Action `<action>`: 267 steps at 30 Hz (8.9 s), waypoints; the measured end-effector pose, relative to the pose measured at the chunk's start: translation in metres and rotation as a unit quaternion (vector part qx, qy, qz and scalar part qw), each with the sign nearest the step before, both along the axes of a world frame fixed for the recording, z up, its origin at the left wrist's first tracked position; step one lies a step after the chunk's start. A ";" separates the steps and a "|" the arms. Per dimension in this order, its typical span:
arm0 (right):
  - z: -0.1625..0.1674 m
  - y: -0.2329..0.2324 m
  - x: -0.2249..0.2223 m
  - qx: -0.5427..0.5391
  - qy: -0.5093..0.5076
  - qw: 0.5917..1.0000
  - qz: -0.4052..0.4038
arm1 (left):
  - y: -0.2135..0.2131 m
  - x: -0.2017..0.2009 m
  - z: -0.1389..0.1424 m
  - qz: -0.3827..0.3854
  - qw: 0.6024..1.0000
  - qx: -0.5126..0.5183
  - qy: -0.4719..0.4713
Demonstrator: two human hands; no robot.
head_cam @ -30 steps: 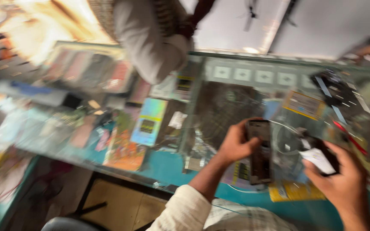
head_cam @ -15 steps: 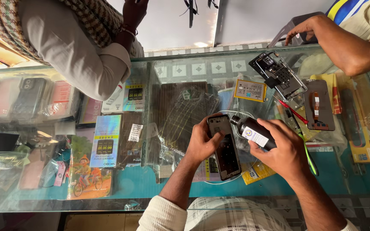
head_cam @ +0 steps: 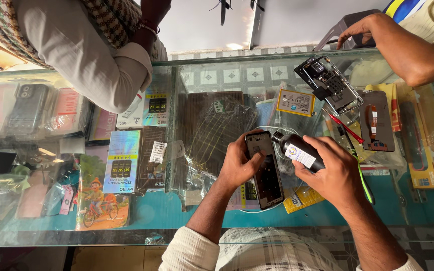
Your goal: The person cleans the interior of a disassembled mobile phone using a small brush and a liquid from a bottle. They repeatedly apply the liquid and scrub the inside frame and screen edges while holding the device over a glass counter.
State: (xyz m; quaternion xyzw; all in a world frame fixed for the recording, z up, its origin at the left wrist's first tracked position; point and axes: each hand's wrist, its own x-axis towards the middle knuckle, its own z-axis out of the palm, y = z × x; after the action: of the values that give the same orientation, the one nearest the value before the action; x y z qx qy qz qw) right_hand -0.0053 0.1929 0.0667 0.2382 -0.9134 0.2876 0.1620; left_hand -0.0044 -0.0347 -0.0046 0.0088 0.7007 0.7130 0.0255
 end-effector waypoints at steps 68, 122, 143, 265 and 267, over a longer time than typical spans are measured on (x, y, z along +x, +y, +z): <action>-0.010 0.050 0.122 -0.008 -0.170 0.985 -0.025 | 0.001 0.006 -0.011 -0.005 0.999 0.021 0.046; -0.028 0.043 0.091 -0.044 -0.120 0.992 -0.005 | -0.001 0.002 -0.009 -0.045 0.999 0.004 -0.019; -0.048 0.097 0.062 -0.310 -0.042 0.942 -0.119 | 0.001 0.002 -0.005 -0.043 0.998 0.030 -0.027; -0.044 0.015 0.109 0.243 -0.244 0.938 0.035 | 0.026 0.007 -0.005 0.084 0.987 -0.136 -0.005; -0.032 -0.011 0.066 0.180 -0.090 0.979 0.012 | 0.026 0.007 -0.004 0.079 0.985 -0.150 -0.014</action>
State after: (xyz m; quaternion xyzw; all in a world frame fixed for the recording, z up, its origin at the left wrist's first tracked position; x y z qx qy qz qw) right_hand 0.0607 0.1818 0.0349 0.2472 -0.9583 0.1404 0.0300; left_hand 0.0025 -0.0090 -0.0085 -0.0606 0.7975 0.6000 -0.0198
